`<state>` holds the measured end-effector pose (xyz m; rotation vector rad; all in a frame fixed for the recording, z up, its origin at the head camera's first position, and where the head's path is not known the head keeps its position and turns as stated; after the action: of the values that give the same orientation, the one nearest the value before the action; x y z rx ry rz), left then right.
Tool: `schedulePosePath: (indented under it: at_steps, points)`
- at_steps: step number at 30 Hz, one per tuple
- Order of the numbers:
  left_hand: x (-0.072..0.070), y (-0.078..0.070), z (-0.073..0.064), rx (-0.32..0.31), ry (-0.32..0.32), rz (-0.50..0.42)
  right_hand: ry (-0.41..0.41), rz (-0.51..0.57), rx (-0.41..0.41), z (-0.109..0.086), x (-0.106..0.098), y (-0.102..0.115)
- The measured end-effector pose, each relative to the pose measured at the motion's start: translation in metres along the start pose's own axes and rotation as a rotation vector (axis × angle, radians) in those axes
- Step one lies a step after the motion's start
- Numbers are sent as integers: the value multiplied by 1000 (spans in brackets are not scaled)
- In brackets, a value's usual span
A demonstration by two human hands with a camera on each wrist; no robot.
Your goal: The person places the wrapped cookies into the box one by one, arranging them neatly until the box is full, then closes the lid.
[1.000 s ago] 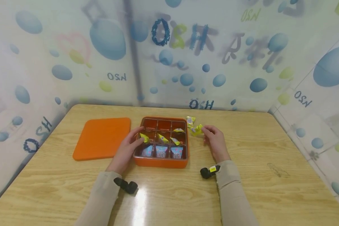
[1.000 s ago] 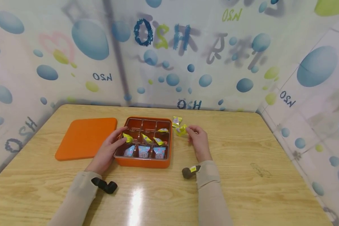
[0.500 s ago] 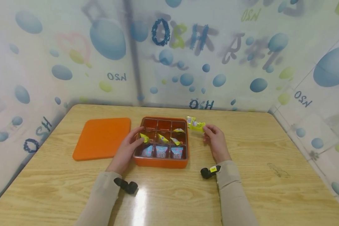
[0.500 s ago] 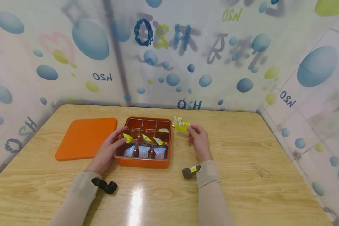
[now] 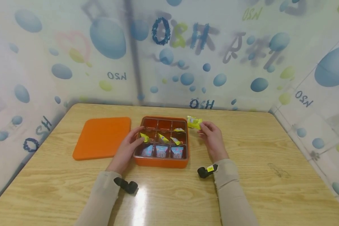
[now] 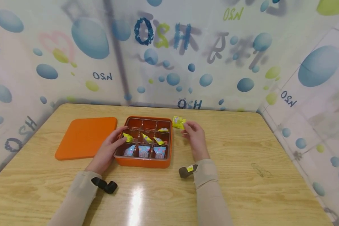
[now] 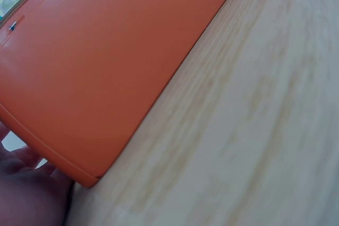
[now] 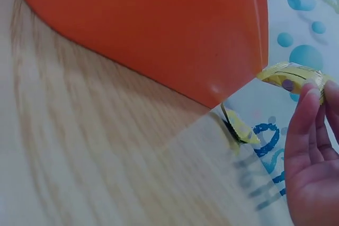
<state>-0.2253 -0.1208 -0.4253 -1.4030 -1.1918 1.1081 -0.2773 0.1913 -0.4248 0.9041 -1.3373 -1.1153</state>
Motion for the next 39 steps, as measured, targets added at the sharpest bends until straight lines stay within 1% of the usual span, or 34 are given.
schedulePosePath:
  at_steps: [4, 8, 12, 16, 19, 23, 26, 30, 33, 35, 39]
  points:
    - [3, -11, -8, -2, 8, -9, -6, 20, -13, 1, 2, 2]
    - [3, -15, -11, -6, 5, 6, -6, 49, -23, 0, 5, 6]
    - [2, -10, -7, -9, 5, -2, -3, 57, -48, -2, 12, 12]
    - [-1, 1, 1, 1, 3, -9, -8, 48, -71, -4, 18, 17]
    - [-3, 8, 6, 25, 0, -4, -3, 48, -90, -5, 23, 20]
    - [-3, 9, 8, 49, -2, 3, 23, 41, -98, -7, 31, 22]
    - [-2, 6, 5, 32, 2, 3, 44, 13, -96, -8, 39, 21]
    - [1, -4, -2, 13, 13, -11, 72, -35, -82, -11, 50, 18]
    - [2, -11, -7, 10, 17, -17, 99, -83, -76, -13, 58, 15]
    - [3, -13, -9, 8, 15, -15, 116, -132, -86, -14, 63, 13]
    - [3, -14, -9, 14, 12, -10, 131, -198, -113, -14, 70, 13]
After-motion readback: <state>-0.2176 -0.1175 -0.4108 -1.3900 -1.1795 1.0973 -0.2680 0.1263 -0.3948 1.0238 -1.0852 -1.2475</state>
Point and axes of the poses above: each hand's wrist, its own z-axis towards the middle knuckle, its own x-axis out of the palm, y = z × x, the point moved 4 cm from there along z, towards the middle knuckle, and after that the axes turned 7 degrees about -x, right-handed, at the moved point
